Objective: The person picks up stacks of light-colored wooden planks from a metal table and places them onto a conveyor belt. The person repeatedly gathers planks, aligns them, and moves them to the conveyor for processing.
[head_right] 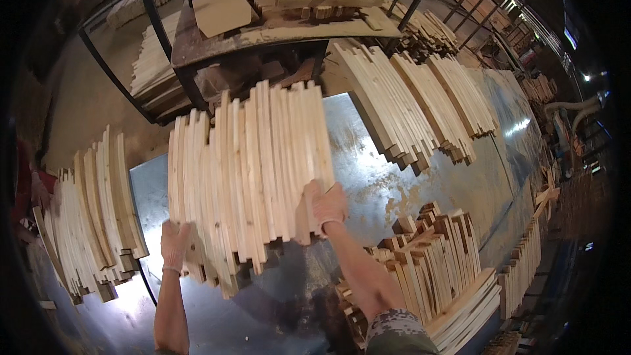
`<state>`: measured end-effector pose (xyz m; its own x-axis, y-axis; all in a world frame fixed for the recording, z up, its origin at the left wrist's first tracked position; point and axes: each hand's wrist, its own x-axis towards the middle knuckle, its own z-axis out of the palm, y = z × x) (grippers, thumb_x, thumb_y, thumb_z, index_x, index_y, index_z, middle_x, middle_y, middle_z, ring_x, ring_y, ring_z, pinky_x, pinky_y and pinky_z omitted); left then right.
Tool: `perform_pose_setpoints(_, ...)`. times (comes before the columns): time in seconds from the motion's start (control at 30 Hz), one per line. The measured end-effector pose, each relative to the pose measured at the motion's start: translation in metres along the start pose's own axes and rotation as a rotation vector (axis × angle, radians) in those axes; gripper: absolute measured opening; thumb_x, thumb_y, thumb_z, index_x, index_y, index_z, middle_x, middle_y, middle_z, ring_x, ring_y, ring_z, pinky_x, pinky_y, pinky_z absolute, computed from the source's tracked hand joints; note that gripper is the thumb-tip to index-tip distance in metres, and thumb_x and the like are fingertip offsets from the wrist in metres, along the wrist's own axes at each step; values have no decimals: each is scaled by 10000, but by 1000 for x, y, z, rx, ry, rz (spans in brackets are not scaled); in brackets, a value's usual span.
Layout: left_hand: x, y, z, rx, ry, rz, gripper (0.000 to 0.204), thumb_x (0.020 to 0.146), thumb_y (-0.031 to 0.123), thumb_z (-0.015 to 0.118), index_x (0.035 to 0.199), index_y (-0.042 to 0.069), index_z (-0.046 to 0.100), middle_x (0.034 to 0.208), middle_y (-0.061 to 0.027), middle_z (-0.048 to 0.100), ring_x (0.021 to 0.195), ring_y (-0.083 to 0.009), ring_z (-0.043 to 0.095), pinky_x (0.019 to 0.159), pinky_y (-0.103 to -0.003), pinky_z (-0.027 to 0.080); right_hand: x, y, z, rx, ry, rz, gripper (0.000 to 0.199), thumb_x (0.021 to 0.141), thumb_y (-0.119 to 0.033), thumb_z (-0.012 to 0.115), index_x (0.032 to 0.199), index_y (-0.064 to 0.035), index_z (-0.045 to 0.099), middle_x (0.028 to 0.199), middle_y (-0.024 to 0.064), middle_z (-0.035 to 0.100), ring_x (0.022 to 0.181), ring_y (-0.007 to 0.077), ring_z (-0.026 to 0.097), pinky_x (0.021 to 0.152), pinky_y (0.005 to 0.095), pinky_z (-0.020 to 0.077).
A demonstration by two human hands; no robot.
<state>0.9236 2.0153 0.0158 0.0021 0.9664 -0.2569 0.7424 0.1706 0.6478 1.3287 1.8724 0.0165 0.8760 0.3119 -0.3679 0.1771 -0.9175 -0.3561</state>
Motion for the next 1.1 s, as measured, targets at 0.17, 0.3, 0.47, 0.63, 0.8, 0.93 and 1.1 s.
perform_pose_setpoints(0.17,-83,-99,-59,-122,-20,-173,433,897,308,802,1138,-3,619,989,-115,694,900,-227,666,816,-392,554,-118,24,2,98,-132,37,823,941,-617,637,1415,51,559,1362,313,651,1276,479,628,1088,526,490)
perform_pose_setpoints(0.3,-166,-182,-92,-196,8,-230,413,861,275,837,1084,8,613,945,-86,678,852,-195,635,782,-365,547,-199,61,8,38,-185,12,845,941,-636,614,1441,42,544,1444,312,592,1329,468,582,1118,517,465)
perform_pose_setpoints(0.47,-270,-244,-125,-311,16,-343,435,838,275,862,1079,16,609,945,-80,682,865,-190,640,780,-362,549,-276,158,45,-32,-127,-78,865,956,-660,594,1505,3,498,1498,274,572,1352,437,579,1117,500,482)
perform_pose_setpoints(0.63,-365,-310,-161,-260,-30,-333,474,849,333,859,1100,17,611,968,-106,691,871,-210,653,803,-382,555,-373,253,36,-5,-202,-56,809,1004,-595,571,1544,0,477,1510,272,568,1383,419,554,1160,466,445)
perform_pose_setpoints(0.8,-435,-337,-222,58,-272,-390,586,883,464,800,1225,13,648,1013,-159,712,967,-309,689,894,-434,545,-441,339,11,191,-482,-17,670,1031,-570,564,1407,-23,651,1251,232,736,1205,384,685,1036,437,514)
perform_pose_setpoints(0.93,-436,-368,-240,409,-249,66,684,947,537,712,1389,25,609,1363,-235,605,1313,-415,533,1137,-537,397,-410,387,19,169,-344,-432,500,1062,-355,607,1423,-10,638,1331,218,697,1246,343,651,1063,423,501)
perform_pose_setpoints(1.1,-393,-429,-175,344,-151,89,814,1013,525,644,1658,108,373,1746,-246,234,1613,-453,165,1304,-589,132,-399,360,60,390,-259,-480,706,1041,-255,636,1657,-31,373,1570,181,540,1386,294,552,1161,373,432)
